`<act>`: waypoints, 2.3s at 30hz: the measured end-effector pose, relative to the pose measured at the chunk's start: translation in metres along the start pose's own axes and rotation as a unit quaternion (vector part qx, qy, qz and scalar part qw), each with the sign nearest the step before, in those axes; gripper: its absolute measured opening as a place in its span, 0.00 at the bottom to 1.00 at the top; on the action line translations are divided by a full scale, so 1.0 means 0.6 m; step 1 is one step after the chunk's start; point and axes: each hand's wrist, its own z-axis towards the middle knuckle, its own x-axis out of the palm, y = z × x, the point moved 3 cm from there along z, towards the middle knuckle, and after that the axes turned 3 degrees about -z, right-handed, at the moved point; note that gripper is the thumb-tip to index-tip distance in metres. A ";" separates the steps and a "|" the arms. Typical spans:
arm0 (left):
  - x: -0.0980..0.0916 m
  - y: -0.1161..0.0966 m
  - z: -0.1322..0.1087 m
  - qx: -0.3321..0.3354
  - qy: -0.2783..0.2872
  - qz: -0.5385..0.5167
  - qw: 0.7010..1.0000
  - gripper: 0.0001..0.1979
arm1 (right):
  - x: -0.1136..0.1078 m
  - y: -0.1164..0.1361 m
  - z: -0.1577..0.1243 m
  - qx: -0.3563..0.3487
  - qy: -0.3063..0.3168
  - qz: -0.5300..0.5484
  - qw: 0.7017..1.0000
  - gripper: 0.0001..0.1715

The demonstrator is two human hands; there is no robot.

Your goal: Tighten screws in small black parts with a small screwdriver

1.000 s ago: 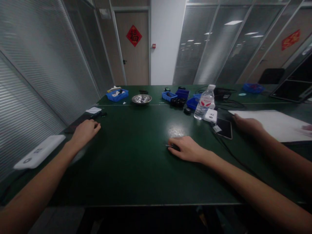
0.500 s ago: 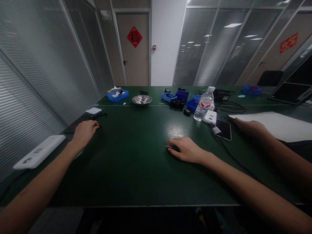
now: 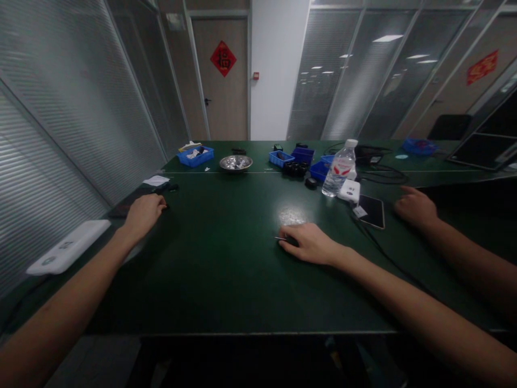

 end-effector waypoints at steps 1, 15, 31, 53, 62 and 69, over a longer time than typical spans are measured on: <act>0.000 0.002 -0.001 0.000 -0.005 -0.004 1.000 0.15 | 0.000 0.000 0.000 -0.002 -0.001 0.000 1.000 0.13; 0.017 0.020 -0.006 -0.025 0.003 -0.037 0.999 0.16 | -0.002 -0.001 -0.003 -0.008 -0.011 -0.001 1.000 0.14; 0.035 0.027 0.003 -0.026 -0.006 -0.045 0.999 0.15 | -0.004 0.003 -0.004 -0.009 -0.016 -0.008 1.000 0.12; -0.013 -0.001 -0.016 -0.079 0.008 -0.034 0.996 0.24 | -0.009 0.004 -0.007 -0.012 -0.019 0.005 1.000 0.12; -0.008 -0.002 -0.014 -0.079 -0.001 -0.040 0.996 0.24 | -0.015 0.011 -0.008 -0.010 -0.013 0.003 1.000 0.11; 0.000 -0.005 -0.007 -0.051 0.026 -0.107 0.993 0.16 | -0.015 0.005 -0.010 -0.006 -0.059 0.016 0.998 0.12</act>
